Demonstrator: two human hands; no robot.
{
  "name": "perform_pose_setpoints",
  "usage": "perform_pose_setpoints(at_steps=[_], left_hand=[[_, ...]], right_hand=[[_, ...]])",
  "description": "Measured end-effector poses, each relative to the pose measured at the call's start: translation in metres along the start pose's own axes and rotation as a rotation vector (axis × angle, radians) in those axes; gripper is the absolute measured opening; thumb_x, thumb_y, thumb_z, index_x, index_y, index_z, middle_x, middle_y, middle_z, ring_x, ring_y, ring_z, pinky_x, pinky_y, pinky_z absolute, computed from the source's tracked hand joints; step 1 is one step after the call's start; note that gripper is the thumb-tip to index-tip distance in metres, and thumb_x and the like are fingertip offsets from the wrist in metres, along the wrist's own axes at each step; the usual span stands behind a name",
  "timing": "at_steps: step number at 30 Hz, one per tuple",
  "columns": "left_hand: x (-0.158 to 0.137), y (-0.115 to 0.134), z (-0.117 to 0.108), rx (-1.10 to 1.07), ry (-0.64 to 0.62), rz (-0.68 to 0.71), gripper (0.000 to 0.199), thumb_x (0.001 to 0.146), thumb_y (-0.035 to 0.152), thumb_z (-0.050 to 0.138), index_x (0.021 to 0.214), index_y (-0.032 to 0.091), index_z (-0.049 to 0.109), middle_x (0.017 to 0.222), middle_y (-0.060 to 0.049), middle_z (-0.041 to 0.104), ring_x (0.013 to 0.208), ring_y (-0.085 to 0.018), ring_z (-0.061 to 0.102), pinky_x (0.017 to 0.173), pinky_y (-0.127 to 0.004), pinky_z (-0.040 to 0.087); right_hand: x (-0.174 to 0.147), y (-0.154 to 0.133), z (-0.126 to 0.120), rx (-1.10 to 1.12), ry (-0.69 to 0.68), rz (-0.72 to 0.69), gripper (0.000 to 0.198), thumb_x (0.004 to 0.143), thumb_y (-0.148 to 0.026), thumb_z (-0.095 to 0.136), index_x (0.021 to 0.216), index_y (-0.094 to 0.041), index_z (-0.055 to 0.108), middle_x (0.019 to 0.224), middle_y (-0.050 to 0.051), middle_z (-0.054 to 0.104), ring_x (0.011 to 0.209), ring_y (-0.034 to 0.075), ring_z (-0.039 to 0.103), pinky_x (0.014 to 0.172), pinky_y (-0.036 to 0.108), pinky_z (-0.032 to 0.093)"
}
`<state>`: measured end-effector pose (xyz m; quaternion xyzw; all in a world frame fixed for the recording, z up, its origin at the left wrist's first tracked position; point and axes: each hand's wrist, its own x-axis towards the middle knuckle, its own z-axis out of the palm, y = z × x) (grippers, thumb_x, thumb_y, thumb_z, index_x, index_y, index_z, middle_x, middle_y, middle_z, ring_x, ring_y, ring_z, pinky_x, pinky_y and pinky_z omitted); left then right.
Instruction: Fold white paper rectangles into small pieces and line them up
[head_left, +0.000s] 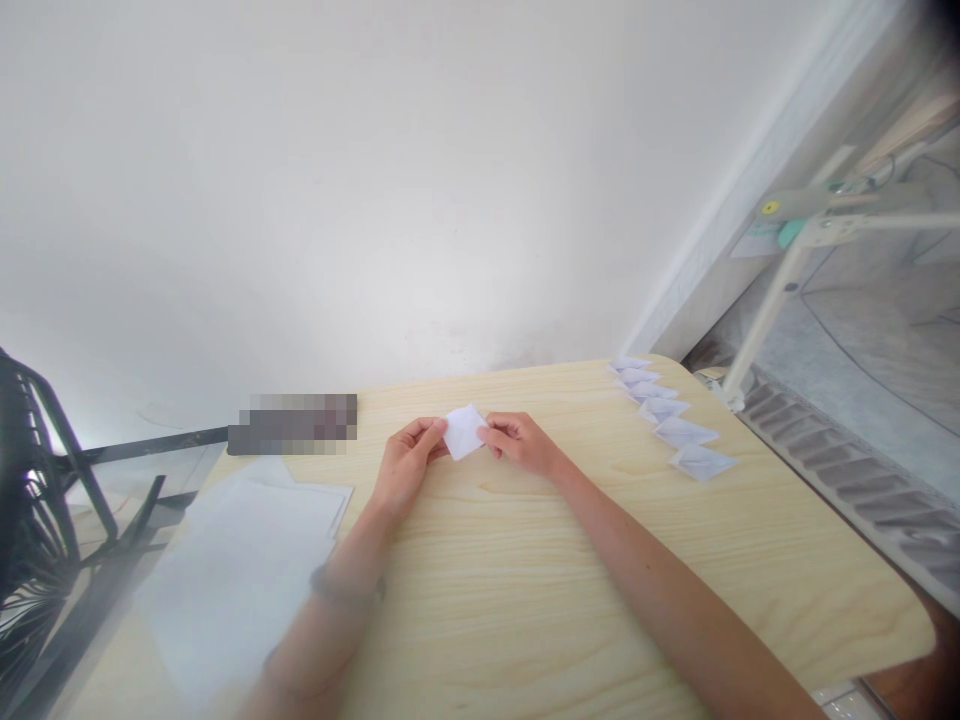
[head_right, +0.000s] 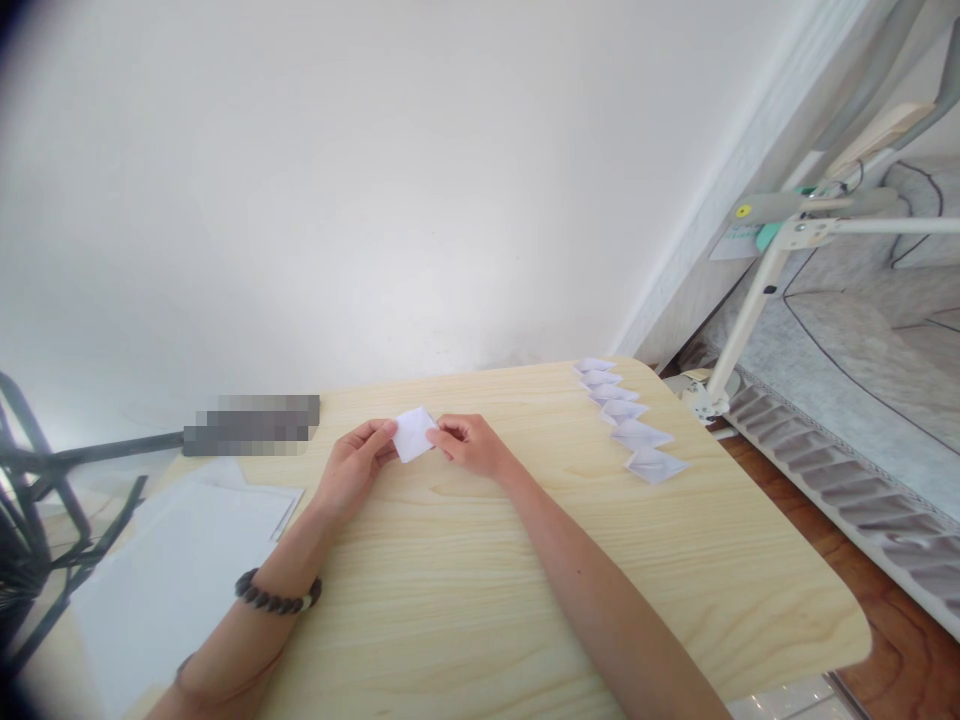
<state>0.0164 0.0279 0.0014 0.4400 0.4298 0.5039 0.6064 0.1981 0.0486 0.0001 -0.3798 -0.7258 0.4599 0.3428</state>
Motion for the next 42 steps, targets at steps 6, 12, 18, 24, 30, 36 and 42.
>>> perform_pose_setpoints(at_steps=[6,12,18,24,30,36,42], left_hand=[[-0.002,0.000,0.003,0.116,-0.039,-0.011,0.022,0.071,0.036,0.058,0.077,0.015,0.056,0.071,0.001,0.059,0.068,-0.011,0.054,0.068,-0.024,0.043],[-0.003,0.000,0.001,0.187,-0.063,0.015,0.021,0.072,0.035,0.059,0.073,0.015,0.054,0.069,-0.001,0.060,0.066,-0.011,0.053,0.064,-0.023,0.042],[-0.005,0.006,0.003,0.243,-0.107,-0.015,0.025,0.071,0.038,0.059,0.074,0.014,0.056,0.070,-0.002,0.060,0.064,-0.012,0.053,0.059,-0.023,0.041],[-0.006,0.007,0.005,0.221,-0.111,0.002,0.027,0.072,0.037,0.058,0.086,0.015,0.056,0.078,-0.003,0.062,0.071,-0.014,0.056,0.059,-0.022,0.043],[-0.005,0.010,0.007,0.262,-0.115,0.010,0.042,0.067,0.034,0.063,0.103,0.016,0.049,0.087,-0.006,0.064,0.069,-0.016,0.058,0.062,-0.028,0.048],[-0.005,0.008,0.004,0.345,-0.131,0.012,0.033,0.067,0.035,0.063,0.092,0.014,0.056,0.080,-0.004,0.064,0.067,-0.016,0.059,0.063,-0.027,0.047],[-0.005,0.007,0.004,0.256,-0.109,0.003,0.047,0.067,0.031,0.062,0.109,0.016,0.046,0.084,-0.005,0.063,0.071,-0.016,0.058,0.062,-0.026,0.046]], right_hand=[[0.000,0.001,0.002,-0.021,-0.014,0.026,0.034,0.081,-0.037,0.041,0.055,-0.016,0.039,0.052,-0.004,0.041,0.049,0.007,0.037,0.048,0.021,0.028],[0.000,-0.001,0.001,-0.023,-0.022,0.026,0.034,0.080,-0.033,0.042,0.051,-0.016,0.037,0.050,-0.004,0.038,0.048,0.007,0.035,0.048,0.021,0.026],[-0.002,-0.003,0.000,0.023,-0.037,0.057,0.035,0.079,-0.036,0.042,0.050,-0.017,0.034,0.049,-0.004,0.032,0.046,0.007,0.030,0.045,0.022,0.022],[0.001,0.001,0.000,0.028,-0.003,0.036,0.034,0.079,-0.034,0.042,0.051,-0.016,0.037,0.050,-0.004,0.035,0.047,0.007,0.032,0.047,0.022,0.025],[-0.001,0.002,0.001,0.001,0.005,0.034,0.034,0.082,-0.039,0.040,0.057,-0.016,0.043,0.051,-0.004,0.042,0.047,0.007,0.037,0.048,0.021,0.029],[-0.001,-0.002,0.002,-0.049,-0.040,0.024,0.031,0.081,-0.036,0.041,0.057,-0.016,0.043,0.051,-0.004,0.039,0.046,0.006,0.034,0.046,0.021,0.026],[0.000,-0.001,0.002,-0.038,-0.035,0.015,0.024,0.077,-0.026,0.044,0.054,-0.016,0.041,0.050,-0.005,0.035,0.047,0.006,0.032,0.046,0.021,0.024]])
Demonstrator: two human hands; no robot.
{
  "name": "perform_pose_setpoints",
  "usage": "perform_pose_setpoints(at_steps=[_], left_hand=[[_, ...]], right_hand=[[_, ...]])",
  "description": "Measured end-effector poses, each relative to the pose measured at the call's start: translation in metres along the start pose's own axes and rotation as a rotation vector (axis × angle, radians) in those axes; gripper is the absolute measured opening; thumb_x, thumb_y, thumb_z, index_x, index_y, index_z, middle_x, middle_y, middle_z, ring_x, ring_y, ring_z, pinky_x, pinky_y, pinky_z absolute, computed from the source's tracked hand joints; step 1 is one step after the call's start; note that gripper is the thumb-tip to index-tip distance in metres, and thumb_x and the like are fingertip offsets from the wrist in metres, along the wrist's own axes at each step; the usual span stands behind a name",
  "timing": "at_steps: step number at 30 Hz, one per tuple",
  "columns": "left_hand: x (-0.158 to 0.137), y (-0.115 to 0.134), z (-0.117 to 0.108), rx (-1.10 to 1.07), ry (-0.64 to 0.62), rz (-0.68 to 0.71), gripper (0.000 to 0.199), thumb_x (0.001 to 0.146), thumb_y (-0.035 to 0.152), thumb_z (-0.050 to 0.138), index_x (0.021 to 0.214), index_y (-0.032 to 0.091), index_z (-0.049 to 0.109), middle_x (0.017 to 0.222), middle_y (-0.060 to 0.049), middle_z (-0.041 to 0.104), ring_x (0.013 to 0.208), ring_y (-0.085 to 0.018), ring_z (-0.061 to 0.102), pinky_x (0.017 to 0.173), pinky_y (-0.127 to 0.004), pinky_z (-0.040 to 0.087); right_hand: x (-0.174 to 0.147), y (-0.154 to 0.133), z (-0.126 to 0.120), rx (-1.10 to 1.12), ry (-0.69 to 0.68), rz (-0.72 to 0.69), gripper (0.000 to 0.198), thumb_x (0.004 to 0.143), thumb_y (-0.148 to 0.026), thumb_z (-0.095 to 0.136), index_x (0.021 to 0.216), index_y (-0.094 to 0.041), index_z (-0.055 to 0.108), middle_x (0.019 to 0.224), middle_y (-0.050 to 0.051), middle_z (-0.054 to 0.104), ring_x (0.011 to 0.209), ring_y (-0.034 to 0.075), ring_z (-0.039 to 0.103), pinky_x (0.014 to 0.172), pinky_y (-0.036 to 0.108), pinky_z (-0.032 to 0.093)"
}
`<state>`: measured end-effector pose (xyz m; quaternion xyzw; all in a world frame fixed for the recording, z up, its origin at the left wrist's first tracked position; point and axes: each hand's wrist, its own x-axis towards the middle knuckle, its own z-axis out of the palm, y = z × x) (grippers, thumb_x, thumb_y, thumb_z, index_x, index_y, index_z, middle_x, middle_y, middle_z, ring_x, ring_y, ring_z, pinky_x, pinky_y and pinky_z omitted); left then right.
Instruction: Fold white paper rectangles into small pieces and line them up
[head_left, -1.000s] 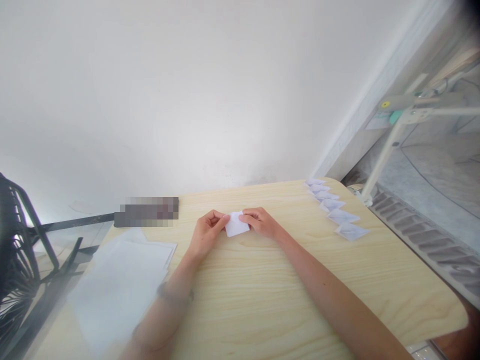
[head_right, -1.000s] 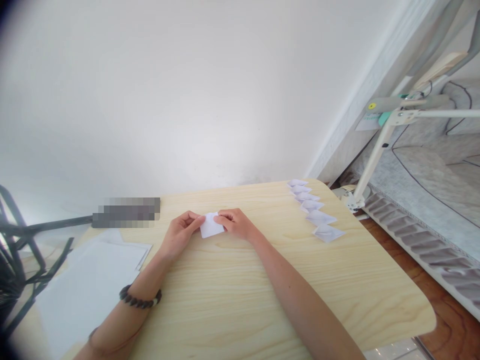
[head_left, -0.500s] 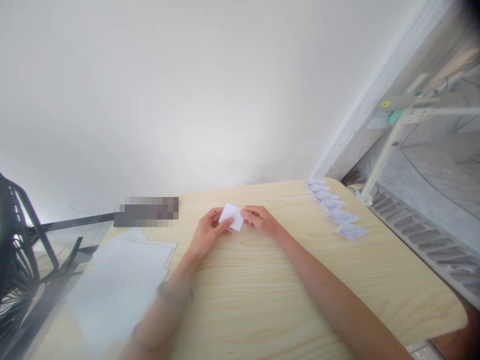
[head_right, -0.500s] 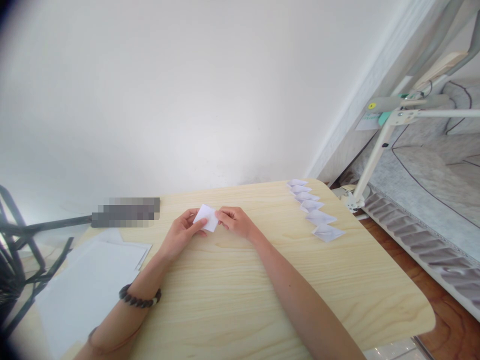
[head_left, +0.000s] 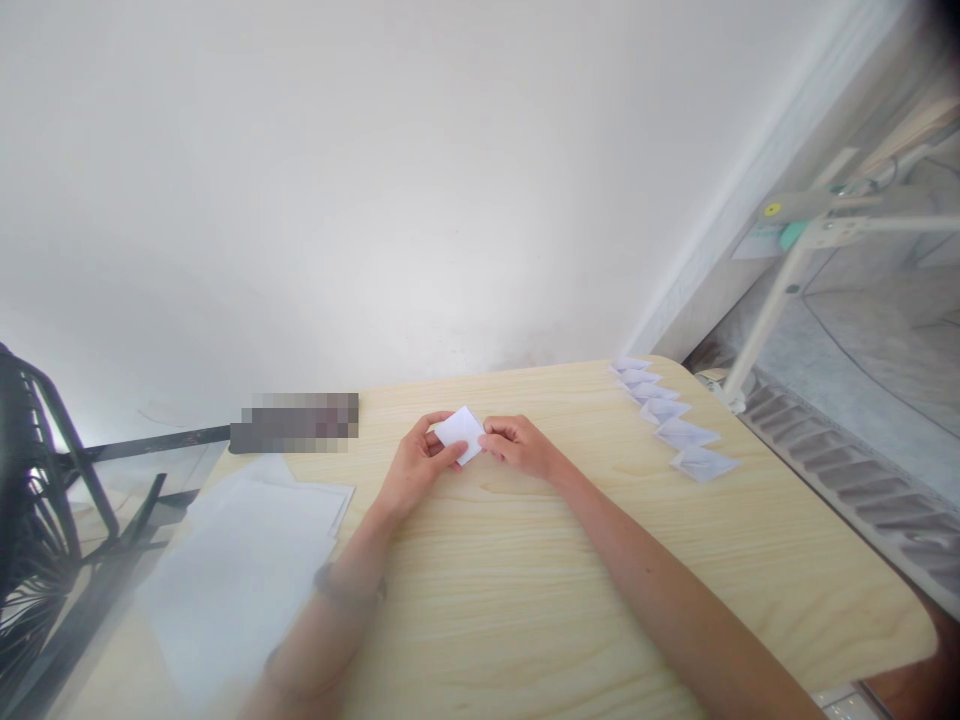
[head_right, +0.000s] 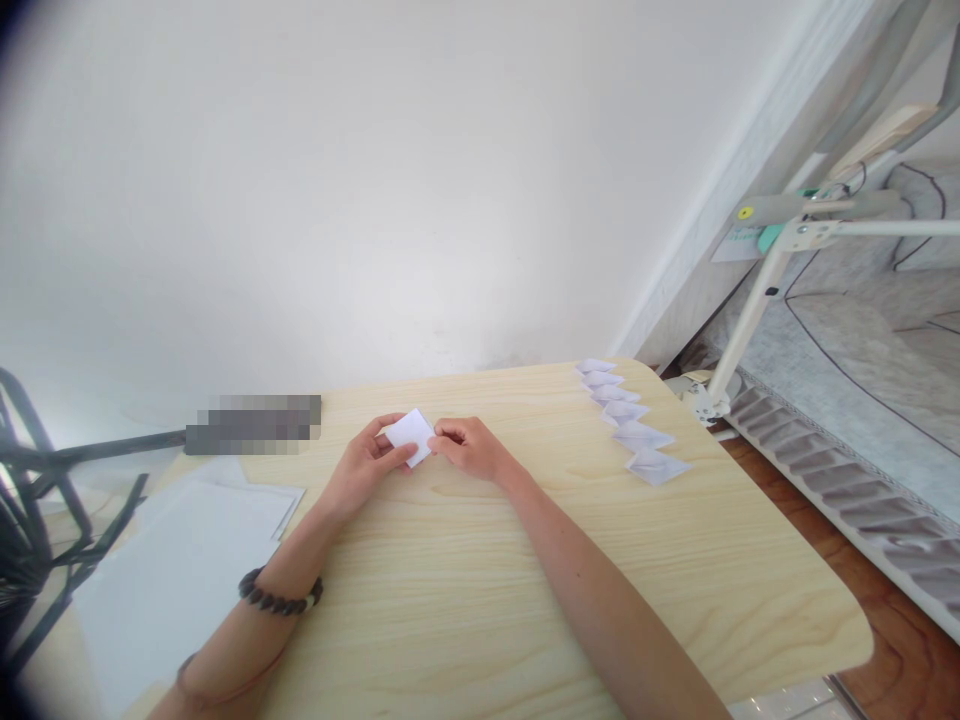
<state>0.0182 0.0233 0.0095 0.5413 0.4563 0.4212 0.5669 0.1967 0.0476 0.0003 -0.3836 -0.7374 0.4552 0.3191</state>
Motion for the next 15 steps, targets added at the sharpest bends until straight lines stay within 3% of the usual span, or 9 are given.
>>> perform_pose_setpoints(at_steps=[6,9,15], left_hand=[[0.0003,-0.0018,-0.0009,-0.045,0.009,0.015,0.051,0.069,0.030,0.061,0.113,0.015,0.042,0.081,-0.006,0.063,0.064,-0.013,0.056,0.058,-0.024,0.042],[0.0001,-0.0018,-0.0028,-0.004,0.011,0.004,0.051,0.068,0.031,0.062,0.113,0.015,0.045,0.072,-0.002,0.063,0.059,-0.011,0.053,0.062,-0.025,0.042],[0.0004,0.0007,-0.0051,-0.050,0.023,-0.026,0.055,0.065,0.032,0.066,0.113,0.014,0.048,0.070,-0.003,0.064,0.067,-0.015,0.058,0.071,-0.030,0.042]], right_hand=[[-0.0002,0.0012,-0.0004,-0.024,-0.048,-0.010,0.021,0.075,-0.026,0.045,0.057,-0.015,0.048,0.052,-0.005,0.034,0.048,0.006,0.029,0.046,0.021,0.022],[-0.0002,0.0018,-0.0001,-0.017,-0.026,0.005,0.021,0.076,-0.028,0.045,0.063,-0.014,0.052,0.054,-0.004,0.035,0.049,0.007,0.029,0.046,0.021,0.022],[-0.0003,0.0016,-0.0002,0.001,0.010,0.019,0.028,0.079,-0.037,0.043,0.065,-0.014,0.052,0.053,-0.004,0.034,0.047,0.007,0.029,0.045,0.020,0.023]])
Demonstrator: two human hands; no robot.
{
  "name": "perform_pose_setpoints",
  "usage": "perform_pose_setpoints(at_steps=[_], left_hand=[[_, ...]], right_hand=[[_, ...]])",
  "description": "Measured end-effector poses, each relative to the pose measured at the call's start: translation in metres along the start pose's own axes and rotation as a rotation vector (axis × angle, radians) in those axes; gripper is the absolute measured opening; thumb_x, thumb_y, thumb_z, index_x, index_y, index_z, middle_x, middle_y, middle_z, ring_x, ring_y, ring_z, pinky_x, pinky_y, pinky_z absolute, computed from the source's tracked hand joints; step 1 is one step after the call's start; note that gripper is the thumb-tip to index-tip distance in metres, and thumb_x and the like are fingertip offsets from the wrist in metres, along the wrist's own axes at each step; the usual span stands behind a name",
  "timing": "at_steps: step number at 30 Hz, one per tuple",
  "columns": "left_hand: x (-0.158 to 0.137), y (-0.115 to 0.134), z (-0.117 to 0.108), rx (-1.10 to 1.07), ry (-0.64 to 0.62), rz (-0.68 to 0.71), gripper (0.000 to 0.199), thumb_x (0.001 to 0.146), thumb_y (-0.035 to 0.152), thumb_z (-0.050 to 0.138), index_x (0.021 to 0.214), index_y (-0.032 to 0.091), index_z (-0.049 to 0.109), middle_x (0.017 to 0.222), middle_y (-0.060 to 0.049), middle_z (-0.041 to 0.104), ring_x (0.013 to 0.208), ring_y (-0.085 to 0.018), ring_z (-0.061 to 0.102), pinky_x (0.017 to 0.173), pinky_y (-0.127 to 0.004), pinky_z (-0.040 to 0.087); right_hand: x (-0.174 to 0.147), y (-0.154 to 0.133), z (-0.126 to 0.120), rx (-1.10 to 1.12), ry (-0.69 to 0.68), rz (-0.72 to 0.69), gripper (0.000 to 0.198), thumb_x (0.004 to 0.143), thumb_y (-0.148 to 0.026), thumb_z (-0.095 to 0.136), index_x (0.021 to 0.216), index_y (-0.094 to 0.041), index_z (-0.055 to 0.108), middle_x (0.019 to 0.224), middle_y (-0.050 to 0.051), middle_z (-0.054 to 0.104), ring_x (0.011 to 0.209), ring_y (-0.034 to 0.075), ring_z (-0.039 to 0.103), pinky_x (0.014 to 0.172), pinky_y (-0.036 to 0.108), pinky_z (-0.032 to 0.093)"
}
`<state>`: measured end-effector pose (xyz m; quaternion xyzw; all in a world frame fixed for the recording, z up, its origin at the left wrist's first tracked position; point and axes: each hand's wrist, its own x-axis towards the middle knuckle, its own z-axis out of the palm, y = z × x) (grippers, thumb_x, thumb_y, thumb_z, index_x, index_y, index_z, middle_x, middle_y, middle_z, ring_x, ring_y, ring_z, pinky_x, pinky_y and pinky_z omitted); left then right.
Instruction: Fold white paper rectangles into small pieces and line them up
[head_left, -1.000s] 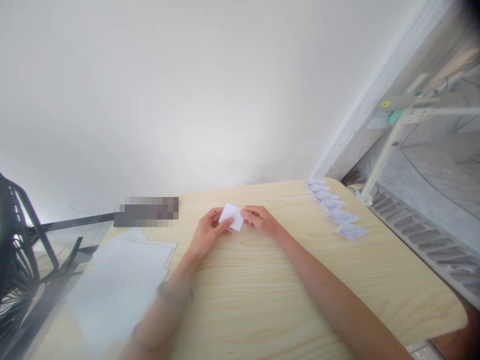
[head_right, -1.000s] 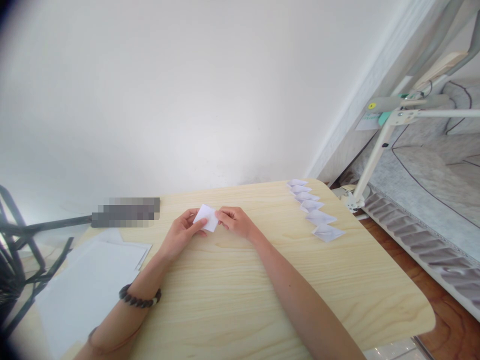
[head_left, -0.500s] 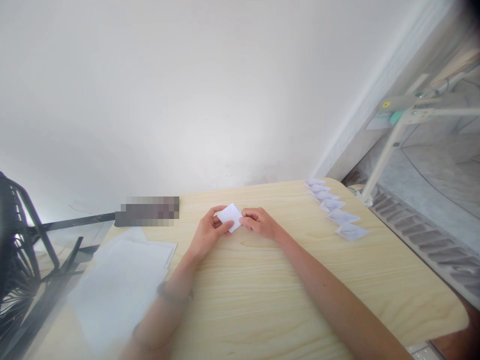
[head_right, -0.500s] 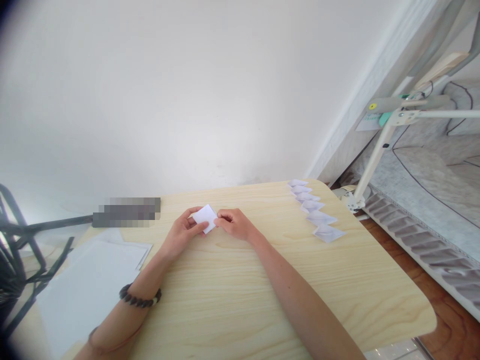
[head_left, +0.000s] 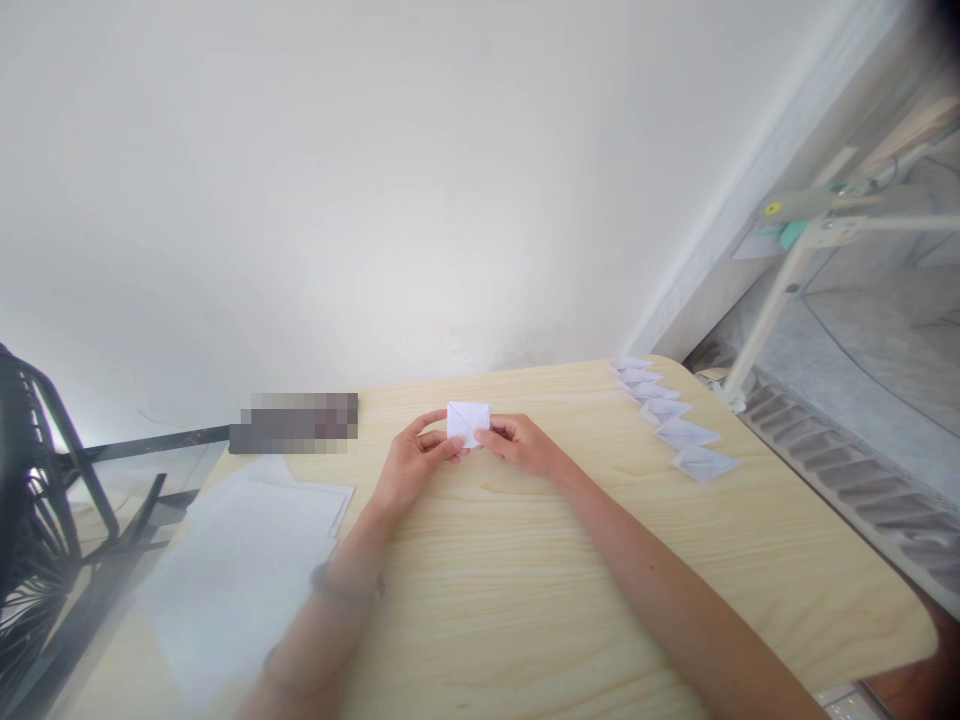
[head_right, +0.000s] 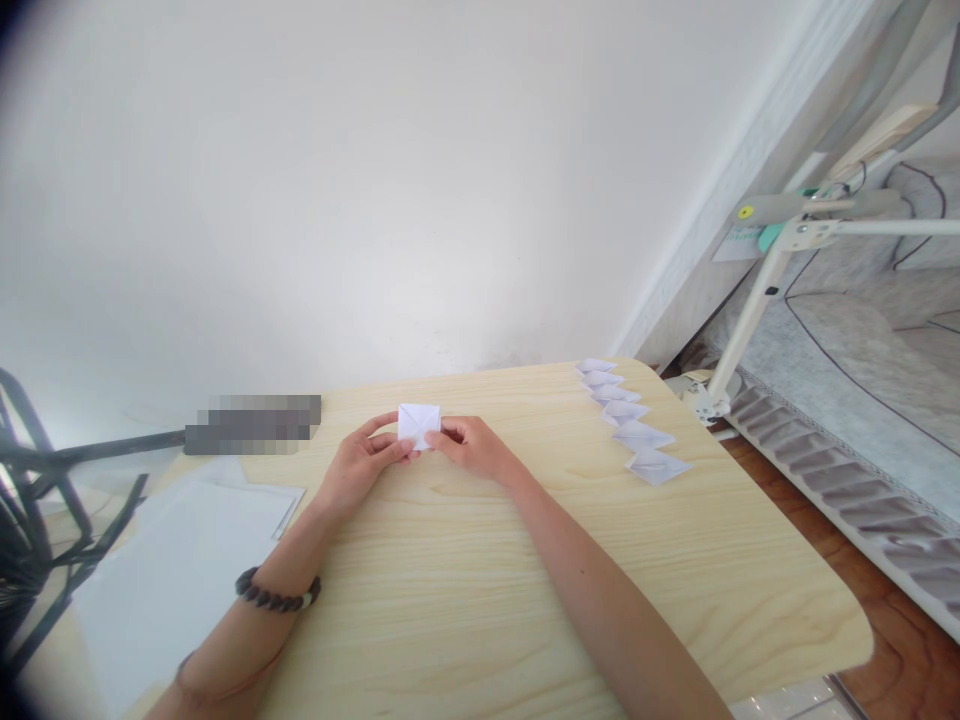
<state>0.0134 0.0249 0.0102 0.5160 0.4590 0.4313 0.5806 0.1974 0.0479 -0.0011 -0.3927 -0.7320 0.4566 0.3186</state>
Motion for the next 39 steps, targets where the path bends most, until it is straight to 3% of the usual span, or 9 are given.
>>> perform_pose_setpoints(at_steps=[7,19,26,32,39], left_hand=[[0.001,-0.002,0.000,-0.054,-0.043,0.006,0.029,0.066,0.031,0.065,0.088,0.013,0.063,0.080,-0.006,0.065,0.069,-0.014,0.056,0.067,-0.026,0.043],[0.002,-0.005,-0.001,-0.075,0.006,-0.006,0.029,0.067,0.032,0.064,0.090,0.014,0.063,0.083,-0.006,0.065,0.072,-0.014,0.056,0.072,-0.026,0.043],[0.004,-0.005,-0.001,-0.058,0.026,0.030,0.031,0.071,0.035,0.060,0.091,0.012,0.063,0.087,-0.007,0.064,0.071,-0.013,0.055,0.069,-0.025,0.044],[0.002,-0.007,0.002,0.186,0.092,0.100,0.031,0.073,0.038,0.056,0.091,0.014,0.062,0.081,-0.005,0.065,0.070,-0.014,0.056,0.065,-0.024,0.044],[0.002,-0.012,0.000,0.330,0.154,0.204,0.027,0.071,0.036,0.058,0.089,0.016,0.062,0.089,-0.005,0.065,0.076,-0.016,0.059,0.069,-0.026,0.046]], right_hand=[[0.000,0.000,0.000,0.030,-0.066,-0.001,0.031,0.081,-0.041,0.040,0.066,-0.015,0.049,0.052,-0.004,0.039,0.047,0.007,0.034,0.045,0.020,0.027],[0.000,-0.001,0.000,-0.005,-0.010,-0.003,0.031,0.079,-0.038,0.046,0.058,-0.015,0.045,0.051,-0.004,0.042,0.046,0.006,0.035,0.045,0.020,0.027],[0.001,-0.003,0.001,0.108,0.015,-0.026,0.025,0.079,-0.038,0.046,0.070,-0.015,0.051,0.056,-0.003,0.046,0.050,0.007,0.044,0.049,0.020,0.034],[0.004,0.004,0.003,0.190,0.171,0.000,0.025,0.076,-0.039,0.050,0.088,-0.017,0.053,0.067,-0.001,0.053,0.051,0.008,0.050,0.049,0.020,0.040],[0.005,0.009,0.006,0.150,0.299,-0.012,0.021,0.074,-0.035,0.054,0.085,-0.017,0.057,0.065,0.001,0.061,0.060,0.012,0.059,0.062,0.025,0.047]])
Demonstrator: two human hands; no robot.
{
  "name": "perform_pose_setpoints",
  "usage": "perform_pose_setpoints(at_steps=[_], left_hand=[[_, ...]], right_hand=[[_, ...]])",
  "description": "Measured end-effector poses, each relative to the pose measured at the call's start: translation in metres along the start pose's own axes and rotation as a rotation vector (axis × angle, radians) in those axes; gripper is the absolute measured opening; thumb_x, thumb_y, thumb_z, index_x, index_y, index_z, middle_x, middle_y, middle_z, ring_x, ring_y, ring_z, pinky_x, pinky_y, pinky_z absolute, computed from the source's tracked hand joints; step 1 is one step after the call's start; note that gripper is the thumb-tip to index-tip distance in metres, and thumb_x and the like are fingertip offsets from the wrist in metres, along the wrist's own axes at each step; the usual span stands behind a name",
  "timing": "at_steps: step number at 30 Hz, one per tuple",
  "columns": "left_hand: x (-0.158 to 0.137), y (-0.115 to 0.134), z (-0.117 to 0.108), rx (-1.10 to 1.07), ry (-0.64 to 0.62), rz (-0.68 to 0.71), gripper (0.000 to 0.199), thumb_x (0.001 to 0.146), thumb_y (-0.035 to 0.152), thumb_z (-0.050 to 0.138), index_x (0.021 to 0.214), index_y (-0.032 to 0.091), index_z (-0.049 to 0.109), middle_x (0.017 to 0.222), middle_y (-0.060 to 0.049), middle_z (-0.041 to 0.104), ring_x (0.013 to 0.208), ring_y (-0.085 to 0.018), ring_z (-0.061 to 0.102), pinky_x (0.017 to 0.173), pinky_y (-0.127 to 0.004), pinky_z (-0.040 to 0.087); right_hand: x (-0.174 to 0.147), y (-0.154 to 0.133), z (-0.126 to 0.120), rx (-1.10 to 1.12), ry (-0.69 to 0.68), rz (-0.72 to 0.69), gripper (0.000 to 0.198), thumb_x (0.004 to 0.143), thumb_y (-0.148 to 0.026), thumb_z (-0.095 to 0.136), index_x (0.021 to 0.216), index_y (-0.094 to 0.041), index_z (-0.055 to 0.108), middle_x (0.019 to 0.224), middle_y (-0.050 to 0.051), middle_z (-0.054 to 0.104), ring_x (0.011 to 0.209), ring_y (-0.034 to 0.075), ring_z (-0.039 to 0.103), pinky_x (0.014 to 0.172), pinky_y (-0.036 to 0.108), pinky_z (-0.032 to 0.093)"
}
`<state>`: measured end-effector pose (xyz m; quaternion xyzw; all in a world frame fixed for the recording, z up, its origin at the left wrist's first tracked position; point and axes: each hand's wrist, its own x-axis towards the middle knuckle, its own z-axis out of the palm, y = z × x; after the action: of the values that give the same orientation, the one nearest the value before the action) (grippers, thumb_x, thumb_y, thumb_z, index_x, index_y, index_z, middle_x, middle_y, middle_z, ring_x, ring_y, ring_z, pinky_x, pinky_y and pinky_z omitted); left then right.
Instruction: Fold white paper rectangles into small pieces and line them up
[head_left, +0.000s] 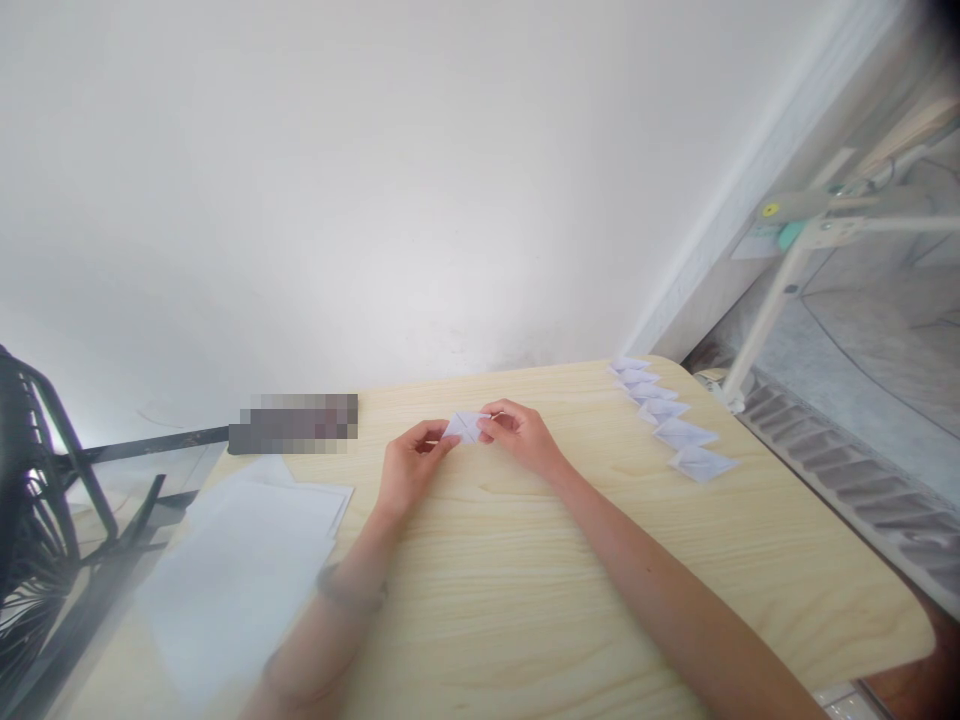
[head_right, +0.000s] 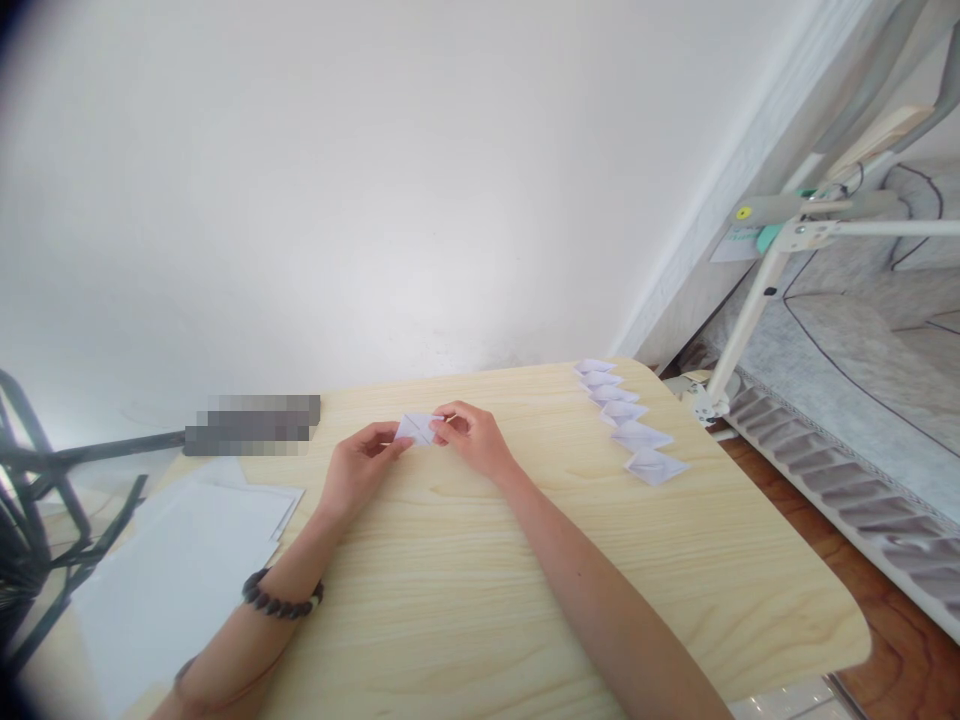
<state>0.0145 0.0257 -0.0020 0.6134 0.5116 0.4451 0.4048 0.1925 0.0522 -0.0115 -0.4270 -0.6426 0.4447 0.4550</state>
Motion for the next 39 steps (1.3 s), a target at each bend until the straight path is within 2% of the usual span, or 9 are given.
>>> perform_pose_setpoints(at_steps=[4,7,10,15,20,24,27,31,39], left_hand=[[0.002,-0.003,-0.003,0.063,0.095,0.117,0.020,0.073,0.033,0.056,0.083,0.018,0.064,0.091,-0.005,0.061,0.084,-0.016,0.057,0.074,-0.027,0.046],[0.004,-0.007,-0.006,0.196,0.133,0.172,0.016,0.075,0.031,0.054,0.079,0.021,0.066,0.089,-0.003,0.056,0.079,-0.014,0.055,0.070,-0.025,0.045],[0.004,-0.012,-0.006,0.407,0.146,0.164,0.016,0.076,0.031,0.053,0.082,0.024,0.066,0.081,-0.001,0.051,0.069,-0.012,0.051,0.063,-0.025,0.043],[0.002,-0.012,-0.006,0.659,0.101,0.257,0.015,0.077,0.030,0.052,0.083,0.024,0.065,0.088,-0.003,0.052,0.082,-0.016,0.051,0.076,-0.030,0.040],[0.000,-0.009,-0.005,0.812,0.012,0.314,0.018,0.081,0.028,0.046,0.090,0.023,0.061,0.092,-0.004,0.057,0.091,-0.020,0.049,0.080,-0.034,0.037],[-0.001,-0.009,-0.005,0.867,0.037,0.285,0.025,0.082,0.033,0.043,0.098,0.025,0.060,0.090,-0.006,0.056,0.087,-0.021,0.050,0.077,-0.034,0.039],[-0.001,-0.007,-0.006,0.815,-0.004,0.249,0.027,0.084,0.033,0.039,0.100,0.024,0.060,0.085,-0.005,0.059,0.081,-0.019,0.053,0.073,-0.031,0.040],[-0.002,-0.002,-0.004,0.601,-0.089,0.194,0.029,0.086,0.030,0.034,0.103,0.023,0.057,0.083,-0.003,0.063,0.074,-0.015,0.056,0.069,-0.026,0.042],[0.000,0.001,0.002,0.129,-0.005,0.010,0.032,0.078,0.041,0.047,0.096,0.018,0.060,0.084,-0.004,0.066,0.076,-0.016,0.059,0.071,-0.026,0.044]], right_hand=[[0.001,0.003,0.001,-0.047,0.035,-0.109,0.013,0.073,-0.028,0.055,0.081,-0.018,0.057,0.082,0.003,0.062,0.075,0.013,0.060,0.072,0.026,0.048],[0.001,0.006,0.002,-0.107,0.024,-0.214,0.008,0.073,-0.019,0.052,0.079,-0.018,0.058,0.087,0.004,0.061,0.080,0.013,0.059,0.076,0.027,0.048],[0.001,0.008,0.002,-0.183,0.015,-0.260,0.011,0.073,-0.013,0.050,0.077,-0.018,0.059,0.086,0.004,0.061,0.081,0.013,0.058,0.073,0.026,0.049],[0.002,0.010,0.004,-0.413,-0.006,-0.335,0.021,0.072,-0.005,0.047,0.080,-0.019,0.061,0.087,0.004,0.061,0.084,0.014,0.055,0.078,0.029,0.045],[0.001,0.008,-0.001,-0.648,-0.086,-0.380,0.017,0.073,-0.018,0.056,0.086,-0.023,0.066,0.098,0.004,0.059,0.095,0.018,0.050,0.087,0.036,0.039],[0.001,0.008,-0.007,-0.654,-0.120,-0.369,0.018,0.079,-0.027,0.052,0.090,-0.026,0.066,0.102,0.004,0.057,0.097,0.017,0.048,0.086,0.035,0.040],[0.002,0.008,-0.008,-0.593,-0.105,-0.364,0.019,0.081,-0.027,0.049,0.089,-0.026,0.066,0.097,0.003,0.059,0.094,0.016,0.050,0.084,0.032,0.041],[0.003,0.005,-0.007,-0.460,-0.095,-0.351,0.020,0.083,-0.026,0.046,0.090,-0.022,0.064,0.094,0.003,0.059,0.087,0.014,0.054,0.080,0.028,0.043],[0.002,-0.001,-0.010,-0.349,-0.044,-0.304,0.018,0.081,-0.029,0.048,0.083,-0.021,0.064,0.088,0.004,0.057,0.080,0.014,0.055,0.071,0.025,0.044]])
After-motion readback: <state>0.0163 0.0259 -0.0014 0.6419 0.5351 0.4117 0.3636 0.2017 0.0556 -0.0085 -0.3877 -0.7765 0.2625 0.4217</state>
